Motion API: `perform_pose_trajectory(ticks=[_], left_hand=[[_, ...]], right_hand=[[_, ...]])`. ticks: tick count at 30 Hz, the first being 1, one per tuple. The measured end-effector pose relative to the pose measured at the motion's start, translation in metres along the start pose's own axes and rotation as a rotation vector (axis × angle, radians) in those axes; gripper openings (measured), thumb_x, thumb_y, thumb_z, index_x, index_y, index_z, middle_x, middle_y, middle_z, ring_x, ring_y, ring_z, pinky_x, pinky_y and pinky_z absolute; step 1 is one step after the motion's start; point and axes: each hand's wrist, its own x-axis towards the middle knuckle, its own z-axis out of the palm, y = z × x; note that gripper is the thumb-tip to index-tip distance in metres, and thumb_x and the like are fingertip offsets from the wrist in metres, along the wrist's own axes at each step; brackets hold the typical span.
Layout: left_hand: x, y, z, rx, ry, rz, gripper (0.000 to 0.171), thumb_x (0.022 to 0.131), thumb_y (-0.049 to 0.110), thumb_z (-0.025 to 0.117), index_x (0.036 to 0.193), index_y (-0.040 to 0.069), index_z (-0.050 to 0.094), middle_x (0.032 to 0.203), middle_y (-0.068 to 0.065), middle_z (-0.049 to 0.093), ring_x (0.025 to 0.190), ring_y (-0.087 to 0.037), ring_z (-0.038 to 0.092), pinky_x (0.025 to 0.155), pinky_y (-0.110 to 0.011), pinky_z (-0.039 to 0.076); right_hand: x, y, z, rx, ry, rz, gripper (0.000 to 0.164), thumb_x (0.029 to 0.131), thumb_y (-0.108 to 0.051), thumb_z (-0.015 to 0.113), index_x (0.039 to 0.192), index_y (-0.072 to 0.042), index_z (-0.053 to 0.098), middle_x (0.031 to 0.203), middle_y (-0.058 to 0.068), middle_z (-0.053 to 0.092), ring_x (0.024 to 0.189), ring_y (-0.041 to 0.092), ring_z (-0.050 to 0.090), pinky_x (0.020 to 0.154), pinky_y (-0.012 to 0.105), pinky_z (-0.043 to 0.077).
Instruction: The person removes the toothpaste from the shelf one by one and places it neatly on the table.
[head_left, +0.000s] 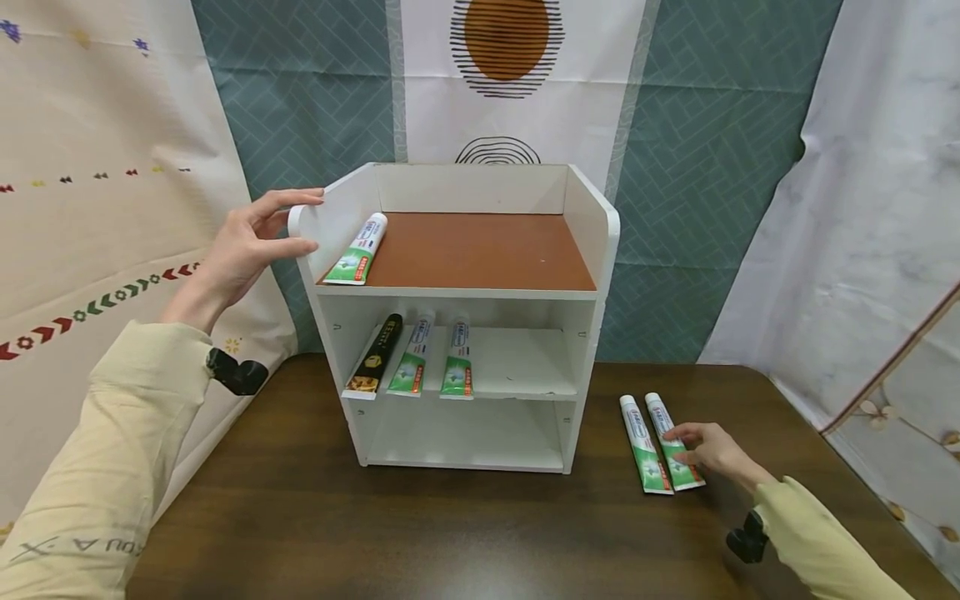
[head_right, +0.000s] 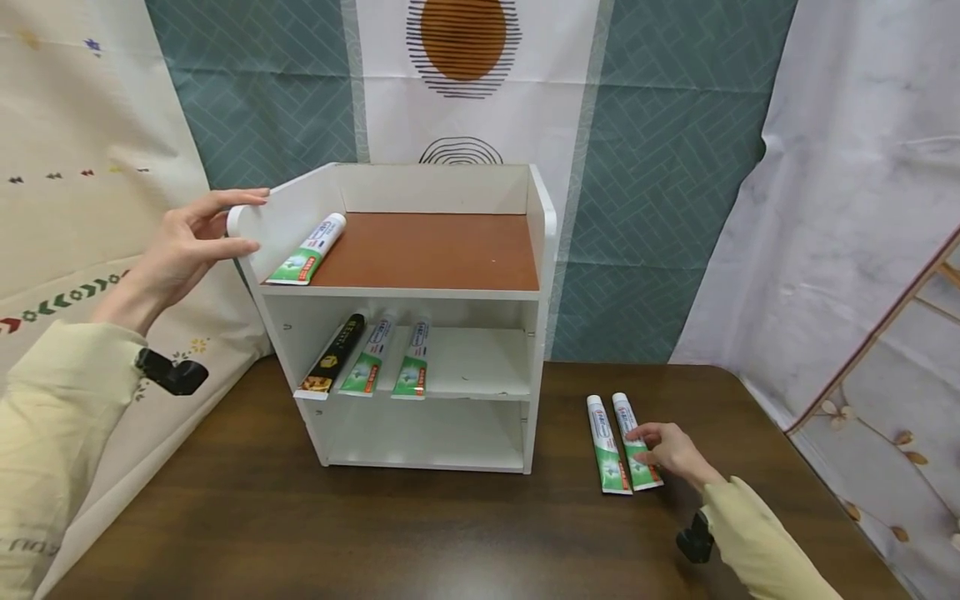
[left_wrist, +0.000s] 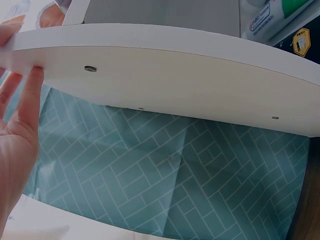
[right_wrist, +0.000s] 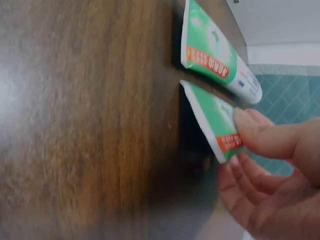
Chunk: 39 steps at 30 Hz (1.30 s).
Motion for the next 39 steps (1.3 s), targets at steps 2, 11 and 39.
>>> perform_pose_trajectory(ticks=[2,11,39], left_hand=[[0.000,0.000,0.001,-0.004,-0.002,0.000,0.048,0.076,-0.019,0.061,0.119,0.001,0.057,0.134,-0.012,0.041,0.119,-0.023,0.038,0.081,-0.023,0.040],[0.000,-0.001,0.000,-0.009,-0.002,-0.002,0.048,0.076,-0.019,0.060,0.119,0.001,0.057,0.134,-0.013,0.041,0.119,-0.023,0.038,0.080,-0.023,0.041],[0.000,-0.002,0.000,0.008,0.000,-0.010,0.047,0.076,-0.017,0.061,0.120,0.003,0.057,0.135,-0.011,0.040,0.119,-0.023,0.038,0.081,-0.024,0.041]], right_hand=[[0.000,0.004,-0.002,-0.003,-0.019,-0.078,0.030,0.074,0.006,0.069,0.101,0.013,0.058,0.097,0.025,0.057,0.084,0.036,0.052,0.059,0.031,0.046],[0.000,0.019,-0.004,0.040,-0.044,-0.228,0.042,0.074,0.004,0.070,0.109,0.016,0.050,0.095,0.026,0.053,0.071,0.024,0.051,0.057,0.028,0.046],[0.000,0.025,-0.010,-0.065,-0.086,-0.287,0.047,0.078,-0.005,0.069,0.119,0.010,0.052,0.111,0.030,0.051,0.094,0.037,0.049,0.068,0.030,0.047]])
